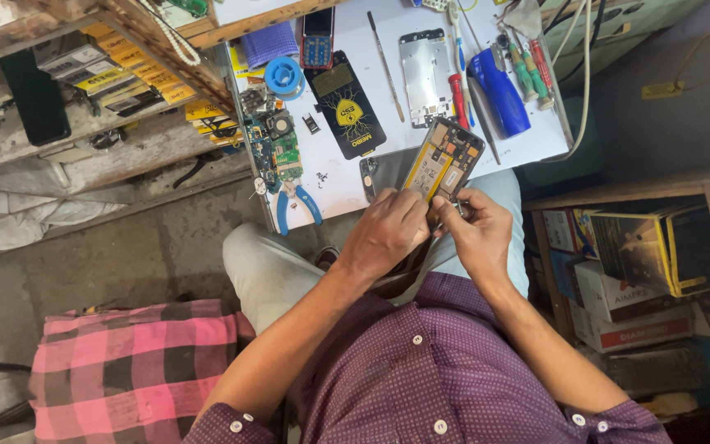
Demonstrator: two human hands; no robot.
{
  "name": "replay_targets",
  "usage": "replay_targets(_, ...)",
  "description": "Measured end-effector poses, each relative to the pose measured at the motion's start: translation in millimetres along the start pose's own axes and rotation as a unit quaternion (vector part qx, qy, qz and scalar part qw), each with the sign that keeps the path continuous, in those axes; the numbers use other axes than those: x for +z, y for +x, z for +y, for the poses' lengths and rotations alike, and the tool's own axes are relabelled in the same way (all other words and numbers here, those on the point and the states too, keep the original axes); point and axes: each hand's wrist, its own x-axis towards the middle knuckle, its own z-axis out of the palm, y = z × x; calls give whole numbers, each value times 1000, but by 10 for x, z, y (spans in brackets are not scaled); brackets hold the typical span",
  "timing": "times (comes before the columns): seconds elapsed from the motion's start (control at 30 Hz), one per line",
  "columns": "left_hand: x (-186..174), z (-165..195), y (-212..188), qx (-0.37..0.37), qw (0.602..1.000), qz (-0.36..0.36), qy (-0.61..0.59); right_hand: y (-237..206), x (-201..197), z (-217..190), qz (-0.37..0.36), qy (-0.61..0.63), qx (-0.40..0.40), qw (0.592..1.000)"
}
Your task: The person uses a metal spudger to pry and separate internal components of a disassembled smartphone held in the left hand. The person repeatedly works along the edges and corners of the phone chassis, then briefly sprays a liquid from a small bottle onto the device.
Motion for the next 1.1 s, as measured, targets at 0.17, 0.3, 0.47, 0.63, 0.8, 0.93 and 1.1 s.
replay_targets(0.17, -3, 10, -40, -14, 1000, 5, -6, 47, -44, 57, -10, 34, 30, 999)
replay_targets(0.3, -51, 42, -58, -1, 1000, 15, 1, 69, -81, 78, -31, 61, 47, 997)
replay_targets(0.47, -106, 81, -62, -6, 1000, 11, -21, 113, -140, 49, -50, 86, 70, 993)
replay_targets(0.63, -148, 113, -31, -23, 998, 25, -44, 130, -154, 15, -55, 90, 74, 992)
replay_targets(0.8, -206, 142, -3, -60, 996, 34, -48, 150, -183, -17, -52, 100, 79, 990)
replay_targets(0.93, -234, 145, 7, -61, 996, 34, -50, 154, -203, -22, -58, 122, 95, 986)
replay_targets(1.1, -229, 143, 15, -72, 996, 31, -47, 149, -201, -21, -68, 118, 89, 987)
